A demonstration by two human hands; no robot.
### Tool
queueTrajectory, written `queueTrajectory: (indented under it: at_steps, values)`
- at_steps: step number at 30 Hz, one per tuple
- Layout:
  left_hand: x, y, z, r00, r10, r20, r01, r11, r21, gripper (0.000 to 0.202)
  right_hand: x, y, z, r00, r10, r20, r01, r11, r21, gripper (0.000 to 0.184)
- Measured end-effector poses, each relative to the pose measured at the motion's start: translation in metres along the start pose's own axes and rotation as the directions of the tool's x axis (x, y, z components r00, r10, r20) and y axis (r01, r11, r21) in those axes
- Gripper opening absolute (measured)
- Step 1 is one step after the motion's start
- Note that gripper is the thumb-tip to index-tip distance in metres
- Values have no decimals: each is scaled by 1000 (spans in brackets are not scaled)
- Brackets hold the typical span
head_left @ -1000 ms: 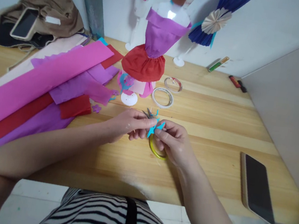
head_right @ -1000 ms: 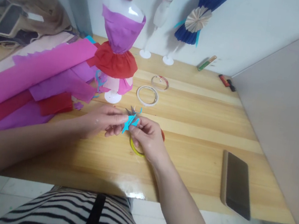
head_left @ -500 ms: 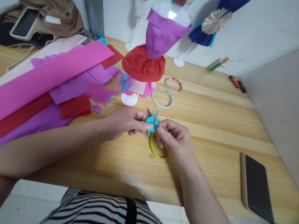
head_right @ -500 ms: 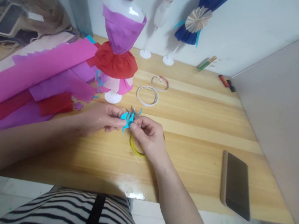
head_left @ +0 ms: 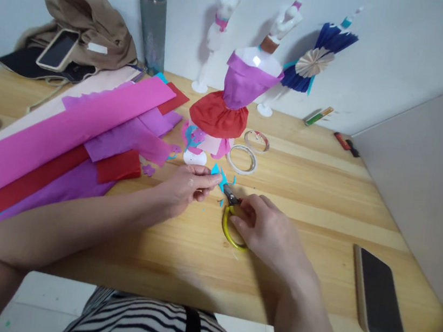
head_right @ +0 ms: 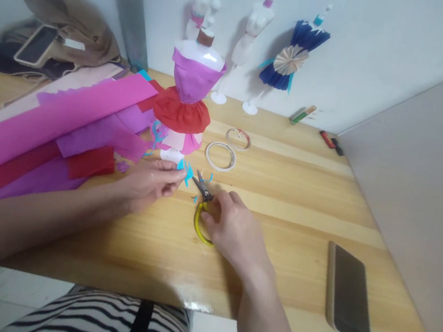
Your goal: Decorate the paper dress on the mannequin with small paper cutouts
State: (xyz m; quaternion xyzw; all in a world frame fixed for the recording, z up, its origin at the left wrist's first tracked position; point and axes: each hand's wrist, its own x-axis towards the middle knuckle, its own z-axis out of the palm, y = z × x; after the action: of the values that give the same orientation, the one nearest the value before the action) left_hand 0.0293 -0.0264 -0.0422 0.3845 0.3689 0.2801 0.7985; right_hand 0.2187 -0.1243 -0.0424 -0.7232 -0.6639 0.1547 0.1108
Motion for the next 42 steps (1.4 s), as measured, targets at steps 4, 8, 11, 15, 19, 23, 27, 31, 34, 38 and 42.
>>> queueTrajectory:
  at_steps: [4, 8, 11, 15, 19, 23, 27, 31, 34, 38, 42]
  values:
    - [-1, 0, 1, 999, -24, 27, 25, 999, -22, 45, -2, 3, 4, 1000, 18, 13, -17, 994, -105, 27]
    - [-3, 0, 1, 999, -30, 37, 31, 999, -45, 41, 6, 7, 11, 995, 53, 81, -53, 999, 0, 14]
    - [-4, -2, 2, 999, -24, 34, 25, 998, -57, 42, 7, 17, 11, 997, 54, 58, -69, 950, 306, 21]
    - [-6, -4, 4, 999, 15, 52, -11, 997, -71, 40, -3, 33, 6, 992, 116, 51, -114, 640, 760, 51]
    - [-12, -4, 7, 995, 55, 87, -47, 995, -85, 38, -17, 28, 6, 992, 70, 103, -120, 317, 941, 73]
    - [-18, -2, 11, 992, 86, 90, -74, 990, -123, 37, -25, 3, 16, 985, -45, 164, -157, 126, 980, 72]
    - [-22, 1, 15, 988, 136, 78, -127, 985, -114, 34, -29, -17, 34, 981, -117, 153, -145, 76, 987, 72]
    - [-21, 3, 16, 978, 207, 36, -206, 978, -32, 31, -31, -27, 52, 986, -60, 156, -150, 86, 985, 59]
    - [-21, 7, 16, 977, 211, -16, -209, 974, 84, 30, -32, -30, 53, 990, -68, 125, -114, 142, 983, 69]
    - [-24, 14, 20, 982, 154, -111, -129, 970, 207, 30, -34, -31, 50, 994, -107, 26, 1, 249, 968, 78]
    - [-25, 19, 24, 979, 132, -158, -90, 965, 247, 29, -36, -30, 51, 991, -137, -5, 43, 278, 960, 74]
